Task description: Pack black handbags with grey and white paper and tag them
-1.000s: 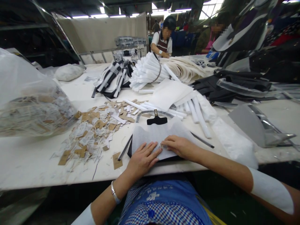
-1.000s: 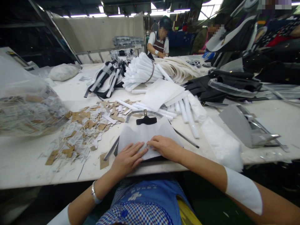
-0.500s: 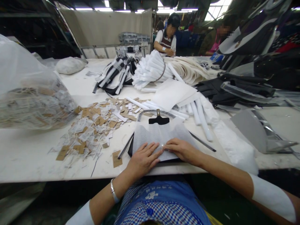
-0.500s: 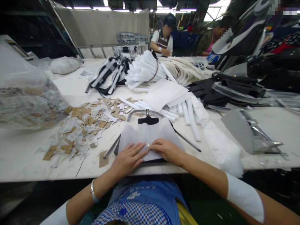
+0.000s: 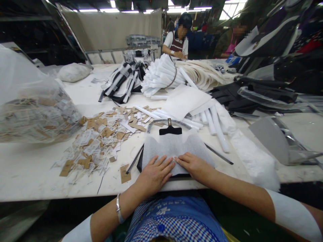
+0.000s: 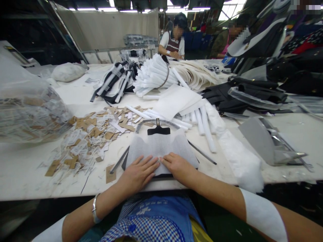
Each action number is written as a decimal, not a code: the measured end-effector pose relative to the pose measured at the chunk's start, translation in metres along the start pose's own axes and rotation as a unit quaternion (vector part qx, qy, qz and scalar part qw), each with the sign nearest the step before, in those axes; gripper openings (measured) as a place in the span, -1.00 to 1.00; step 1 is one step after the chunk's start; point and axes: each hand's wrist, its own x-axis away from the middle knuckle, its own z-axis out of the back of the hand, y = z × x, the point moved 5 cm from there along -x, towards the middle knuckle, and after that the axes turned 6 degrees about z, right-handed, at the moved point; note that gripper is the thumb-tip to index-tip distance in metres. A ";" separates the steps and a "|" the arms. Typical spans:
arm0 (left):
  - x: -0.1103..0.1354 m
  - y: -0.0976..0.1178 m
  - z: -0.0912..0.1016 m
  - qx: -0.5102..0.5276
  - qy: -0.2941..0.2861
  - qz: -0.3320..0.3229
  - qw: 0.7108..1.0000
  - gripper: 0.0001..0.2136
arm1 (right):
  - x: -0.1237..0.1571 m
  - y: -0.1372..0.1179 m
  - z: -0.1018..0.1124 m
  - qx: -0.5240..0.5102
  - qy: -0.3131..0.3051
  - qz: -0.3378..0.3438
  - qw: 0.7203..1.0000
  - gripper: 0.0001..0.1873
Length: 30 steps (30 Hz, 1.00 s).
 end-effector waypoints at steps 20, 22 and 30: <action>-0.027 -0.004 0.026 0.061 -0.141 -0.013 0.988 -0.58 | -0.024 0.005 0.011 -0.015 -0.200 -0.005 0.980 -0.76; -0.038 -0.006 0.032 0.073 -0.162 -0.025 0.984 -0.63 | -0.031 0.012 0.018 -0.050 -0.227 -0.010 0.972 -0.82; -0.038 -0.013 0.016 0.124 -0.021 0.016 0.992 -0.79 | -0.012 0.033 0.002 -0.101 -0.023 -0.052 0.993 -0.65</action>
